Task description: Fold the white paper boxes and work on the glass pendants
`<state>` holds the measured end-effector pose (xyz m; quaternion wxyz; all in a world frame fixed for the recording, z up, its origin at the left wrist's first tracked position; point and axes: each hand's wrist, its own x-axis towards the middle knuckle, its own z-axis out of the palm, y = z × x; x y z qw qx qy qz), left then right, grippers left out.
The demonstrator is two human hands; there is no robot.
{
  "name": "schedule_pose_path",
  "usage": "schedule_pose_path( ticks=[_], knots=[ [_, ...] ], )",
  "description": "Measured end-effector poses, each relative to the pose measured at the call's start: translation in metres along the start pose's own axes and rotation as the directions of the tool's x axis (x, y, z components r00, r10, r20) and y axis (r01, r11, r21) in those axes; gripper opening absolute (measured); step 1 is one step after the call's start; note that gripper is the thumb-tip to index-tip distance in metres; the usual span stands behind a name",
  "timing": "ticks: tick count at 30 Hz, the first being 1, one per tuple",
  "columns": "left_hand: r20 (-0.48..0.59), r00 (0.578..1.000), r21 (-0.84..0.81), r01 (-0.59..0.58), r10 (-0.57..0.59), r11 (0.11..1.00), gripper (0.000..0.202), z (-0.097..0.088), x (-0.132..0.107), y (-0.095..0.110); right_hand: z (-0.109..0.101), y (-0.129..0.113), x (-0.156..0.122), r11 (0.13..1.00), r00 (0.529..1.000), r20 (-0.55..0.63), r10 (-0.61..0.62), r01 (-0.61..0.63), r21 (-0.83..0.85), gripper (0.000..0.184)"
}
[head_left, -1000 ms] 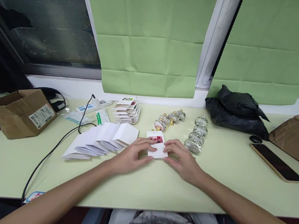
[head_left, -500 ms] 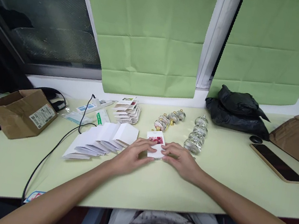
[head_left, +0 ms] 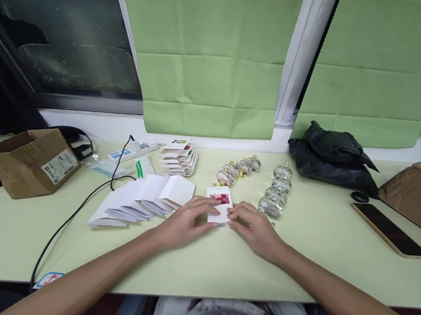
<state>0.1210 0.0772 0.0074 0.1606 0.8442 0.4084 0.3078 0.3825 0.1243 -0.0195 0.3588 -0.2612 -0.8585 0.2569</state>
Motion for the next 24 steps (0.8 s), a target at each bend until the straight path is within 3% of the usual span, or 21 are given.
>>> schedule_pose_path(
  ticks=[6, 9, 12, 15, 18, 21, 24],
  knots=[
    [-0.1, 0.992, -0.103, 0.072, -0.082, 0.992, 0.034, 0.001, 0.002, -0.002, -0.001, 0.001, -0.001, 0.999, 1.0, -0.006, 0.016, -0.016, 0.027, 0.006],
    [-0.204, 0.951, -0.063, 0.225, -0.233, 0.972, 0.032, 0.005, 0.001, -0.004, -0.001, -0.001, -0.001, 0.996, 1.0, -0.009, 0.023, -0.022, 0.085, 0.006],
    [-0.227, 0.908, -0.004, 0.36, -0.351, 0.933, 0.043, 0.011, -0.001, -0.004, 0.0, -0.004, -0.001, 0.987, 0.998, -0.023, 0.058, -0.054, 0.153, 0.015],
    [-0.243, 0.903, 0.007, 0.367, -0.355, 0.93, 0.053, 0.015, -0.003, -0.003, 0.004, -0.003, -0.001, 0.966, 0.98, -0.051, 0.193, -0.18, 0.185, 0.036],
    [-0.231, 0.906, 0.001, 0.366, -0.356, 0.931, 0.058, 0.017, -0.003, -0.002, 0.006, 0.001, -0.001, 0.939, 0.952, -0.035, 0.304, -0.293, 0.181, 0.045],
    [-0.191, 0.908, -0.016, 0.377, -0.373, 0.926, 0.061, 0.016, -0.003, -0.001, 0.007, 0.004, 0.0, 0.943, 0.961, 0.0, 0.276, -0.271, 0.193, 0.047],
    [-0.176, 0.908, -0.063, 0.375, -0.38, 0.925, 0.065, 0.014, -0.002, 0.001, 0.006, 0.003, 0.0, 0.939, 0.971, -0.036, 0.238, -0.221, 0.263, 0.049]
  ],
)
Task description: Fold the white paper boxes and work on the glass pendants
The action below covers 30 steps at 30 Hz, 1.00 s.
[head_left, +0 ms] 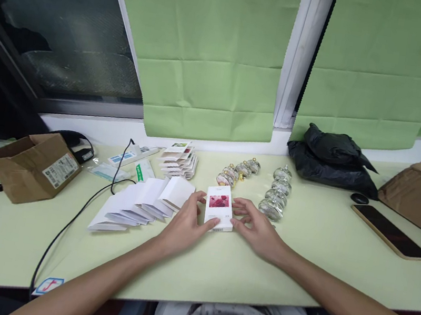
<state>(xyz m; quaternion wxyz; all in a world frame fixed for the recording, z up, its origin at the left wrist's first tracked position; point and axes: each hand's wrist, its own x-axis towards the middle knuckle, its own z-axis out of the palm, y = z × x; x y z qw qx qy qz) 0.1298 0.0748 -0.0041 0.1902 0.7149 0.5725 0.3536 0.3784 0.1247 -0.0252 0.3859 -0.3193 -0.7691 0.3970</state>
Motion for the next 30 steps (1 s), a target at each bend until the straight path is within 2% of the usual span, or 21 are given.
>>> schedule_pose_path(
  ticks=[4, 9, 12, 18, 23, 26, 28, 30],
  knots=[
    [-0.004, 0.998, -0.135, -0.055, 0.055, 0.989, 0.071, 0.0008, 0.0004, 0.0034, 0.0003, -0.0067, -0.0019, 0.994, 0.998, -0.063, -0.024, 0.031, 0.106, 0.053],
    [-0.126, 0.981, -0.161, -0.167, 0.148, 0.973, 0.069, 0.0042, 0.0014, 0.0023, 0.001, -0.0099, -0.0043, 0.995, 0.99, -0.128, -0.067, 0.075, 0.062, 0.07],
    [-0.129, 0.983, -0.156, -0.154, 0.134, 0.976, 0.069, 0.0043, 0.0025, 0.001, 0.0009, -0.0072, -0.0036, 0.997, 0.994, -0.093, -0.061, 0.065, 0.034, 0.078],
    [0.032, 0.999, -0.101, -0.041, 0.044, 0.994, 0.032, 0.0001, 0.007, -0.0021, 0.0005, -0.0063, -0.0004, 0.994, 0.994, 0.023, -0.108, 0.107, 0.019, 0.058],
    [0.042, 0.997, -0.151, -0.053, 0.06, 0.987, 0.034, -0.0002, 0.0098, -0.0058, 0.001, -0.0078, 0.0002, 0.998, 0.999, 0.033, -0.036, 0.034, 0.043, 0.036],
    [-0.017, 0.999, -0.221, -0.054, 0.051, 0.974, 0.046, 0.0019, 0.0088, -0.0047, 0.0007, -0.008, -0.0005, 1.0, 1.0, 0.023, -0.006, 0.005, 0.027, 0.026],
    [-0.059, 0.998, -0.269, -0.04, 0.025, 0.962, 0.048, 0.0032, 0.0069, -0.0019, 0.0, -0.0088, -0.0013, 1.0, 1.0, 0.014, 0.014, -0.014, -0.002, 0.027],
    [-0.041, 0.999, -0.309, -0.034, 0.023, 0.95, 0.041, 0.0035, 0.0044, 0.0023, -0.0009, -0.0102, -0.0022, 0.999, 0.999, 0.014, 0.038, -0.037, -0.029, 0.035]
  ],
)
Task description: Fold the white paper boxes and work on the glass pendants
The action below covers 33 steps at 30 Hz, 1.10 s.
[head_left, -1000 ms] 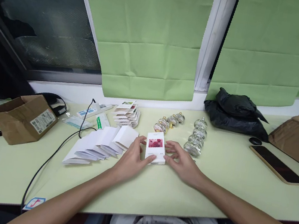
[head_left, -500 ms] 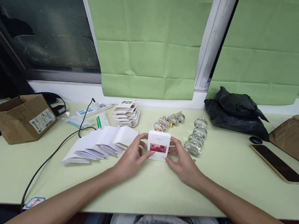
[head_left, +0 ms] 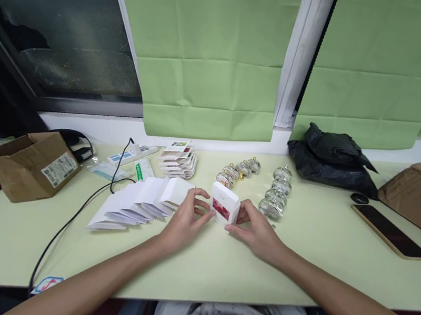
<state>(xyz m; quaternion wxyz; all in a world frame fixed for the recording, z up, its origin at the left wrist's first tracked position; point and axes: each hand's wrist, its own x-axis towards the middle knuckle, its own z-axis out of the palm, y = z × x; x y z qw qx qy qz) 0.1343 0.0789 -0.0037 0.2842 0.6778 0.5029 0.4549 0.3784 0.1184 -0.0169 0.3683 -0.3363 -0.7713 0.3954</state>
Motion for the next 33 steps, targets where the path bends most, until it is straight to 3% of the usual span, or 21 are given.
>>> schedule_pose_path(
  ticks=[3, 8, 11, 14, 19, 23, 27, 33],
  knots=[
    [0.124, 0.991, -0.073, -0.049, 0.058, 0.996, 0.038, 0.001, -0.003, 0.006, -0.001, -0.003, -0.001, 1.0, 1.0, 0.026, -0.007, 0.007, -0.001, 0.038],
    [0.271, 0.959, -0.073, -0.061, 0.078, 0.995, 0.081, 0.003, -0.004, 0.007, -0.003, -0.009, -0.003, 0.99, 0.983, 0.122, -0.138, 0.133, 0.042, 0.025],
    [0.223, 0.973, -0.012, -0.055, 0.056, 0.998, 0.068, 0.004, -0.001, 0.003, -0.003, -0.012, -0.004, 0.987, 0.98, 0.123, -0.158, 0.16, -0.003, 0.014],
    [0.176, 0.983, 0.051, -0.054, 0.044, 0.997, 0.044, 0.004, 0.003, -0.002, -0.003, -0.01, -0.003, 0.984, 0.987, 0.001, -0.162, 0.162, -0.079, 0.008],
    [0.088, 0.994, 0.09, -0.079, 0.071, 0.993, 0.05, -0.001, 0.011, -0.009, -0.003, 0.002, 0.002, 0.988, 0.972, -0.18, -0.153, 0.147, -0.05, 0.012],
    [0.086, 0.994, 0.139, -0.076, 0.064, 0.987, 0.052, -0.001, 0.014, -0.012, -0.001, 0.012, 0.007, 0.995, 0.968, -0.243, -0.071, 0.086, 0.052, 0.033],
    [0.105, 0.994, 0.135, -0.049, 0.035, 0.99, 0.06, 0.001, 0.013, -0.013, 0.0, 0.017, 0.012, 0.998, 0.992, -0.118, -0.031, 0.038, 0.057, 0.038],
    [0.137, 0.99, 0.135, -0.052, 0.034, 0.989, 0.047, 0.001, 0.013, -0.011, 0.001, 0.017, 0.014, 0.999, 1.0, -0.031, -0.007, 0.008, 0.043, 0.037]
  ],
)
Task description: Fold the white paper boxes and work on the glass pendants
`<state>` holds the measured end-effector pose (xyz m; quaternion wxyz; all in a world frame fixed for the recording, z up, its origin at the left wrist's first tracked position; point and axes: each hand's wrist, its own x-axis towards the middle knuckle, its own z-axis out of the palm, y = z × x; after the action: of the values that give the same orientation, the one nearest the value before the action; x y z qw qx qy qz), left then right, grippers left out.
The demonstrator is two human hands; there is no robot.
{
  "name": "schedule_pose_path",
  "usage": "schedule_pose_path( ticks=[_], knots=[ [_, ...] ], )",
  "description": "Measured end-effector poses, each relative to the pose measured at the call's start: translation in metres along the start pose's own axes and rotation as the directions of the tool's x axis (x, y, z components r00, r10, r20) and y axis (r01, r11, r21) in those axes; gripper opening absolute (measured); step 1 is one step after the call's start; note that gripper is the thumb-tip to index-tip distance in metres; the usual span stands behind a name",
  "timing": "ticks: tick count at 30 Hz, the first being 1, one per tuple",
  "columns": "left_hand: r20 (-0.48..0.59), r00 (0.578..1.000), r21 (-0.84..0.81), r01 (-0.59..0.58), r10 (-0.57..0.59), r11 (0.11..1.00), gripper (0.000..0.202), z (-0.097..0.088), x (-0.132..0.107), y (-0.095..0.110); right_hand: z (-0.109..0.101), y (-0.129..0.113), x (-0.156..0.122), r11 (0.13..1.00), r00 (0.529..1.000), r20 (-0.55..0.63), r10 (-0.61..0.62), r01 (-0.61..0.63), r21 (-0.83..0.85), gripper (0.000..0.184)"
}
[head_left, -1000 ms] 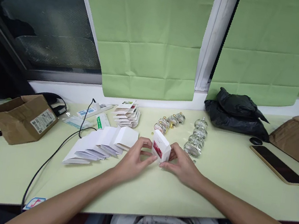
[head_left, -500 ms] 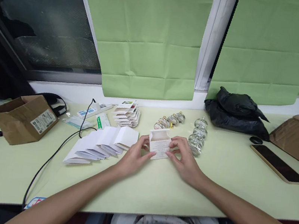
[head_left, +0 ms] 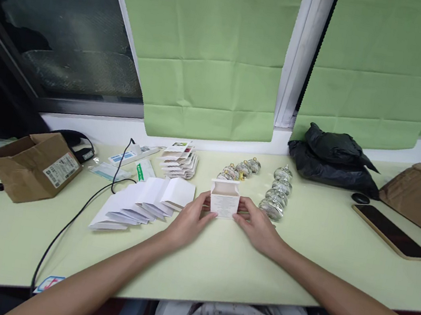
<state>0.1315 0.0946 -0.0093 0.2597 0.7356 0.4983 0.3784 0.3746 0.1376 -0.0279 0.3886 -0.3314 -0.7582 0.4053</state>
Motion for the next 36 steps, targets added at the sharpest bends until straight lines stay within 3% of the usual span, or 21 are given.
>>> schedule_pose_path(
  ticks=[7, 12, 15, 18, 21, 23, 25, 29, 33, 36],
  knots=[
    [-0.003, 0.999, 0.004, 0.054, -0.054, 0.999, 0.061, 0.003, 0.0, -0.005, -0.001, 0.001, -0.002, 0.999, 1.0, 0.014, 0.019, -0.02, 0.04, 0.041],
    [-0.041, 0.999, 0.05, 0.003, -0.001, 0.999, 0.08, 0.002, -0.01, -0.003, 0.001, 0.004, -0.007, 1.0, 1.0, 0.008, 0.002, -0.002, 0.03, 0.048],
    [-0.059, 0.992, 0.213, -0.1, 0.115, 0.972, 0.083, -0.012, -0.017, 0.007, 0.001, 0.008, -0.012, 0.999, 1.0, -0.014, 0.01, -0.011, -0.032, 0.055],
    [-0.037, 0.962, 0.538, -0.21, 0.271, 0.816, 0.066, -0.037, -0.018, 0.014, 0.0, 0.012, -0.019, 0.993, 0.998, -0.051, 0.024, -0.03, -0.114, 0.059],
    [-0.137, 0.956, 0.768, -0.063, 0.26, 0.637, 0.061, -0.056, -0.013, 0.008, 0.0, 0.011, -0.023, 0.987, 0.998, -0.063, 0.009, -0.019, -0.161, 0.059],
    [-0.236, 0.942, 0.83, 0.067, 0.24, 0.553, 0.067, -0.061, -0.01, -0.002, 0.0, 0.008, -0.026, 0.982, 0.999, -0.048, -0.016, 0.006, -0.19, 0.055],
    [-0.279, 0.931, 0.855, 0.127, 0.238, 0.503, 0.071, -0.06, -0.009, -0.011, 0.0, 0.002, -0.028, 0.966, 0.998, -0.047, -0.033, 0.02, -0.257, 0.042],
    [-0.278, 0.931, 0.861, 0.132, 0.237, 0.491, 0.072, -0.054, -0.007, -0.018, 0.001, -0.011, -0.03, 0.907, 0.997, -0.004, -0.077, 0.068, -0.417, 0.009],
    [-0.274, 0.938, 0.844, 0.128, 0.213, 0.52, 0.073, -0.051, -0.006, -0.017, 0.001, -0.019, -0.029, 0.916, 0.996, 0.057, -0.063, 0.08, -0.392, 0.009],
    [-0.251, 0.949, 0.87, 0.134, 0.191, 0.475, 0.071, -0.051, -0.005, -0.017, 0.001, -0.021, -0.028, 0.936, 0.998, 0.051, -0.036, 0.052, -0.347, 0.007]
  ],
)
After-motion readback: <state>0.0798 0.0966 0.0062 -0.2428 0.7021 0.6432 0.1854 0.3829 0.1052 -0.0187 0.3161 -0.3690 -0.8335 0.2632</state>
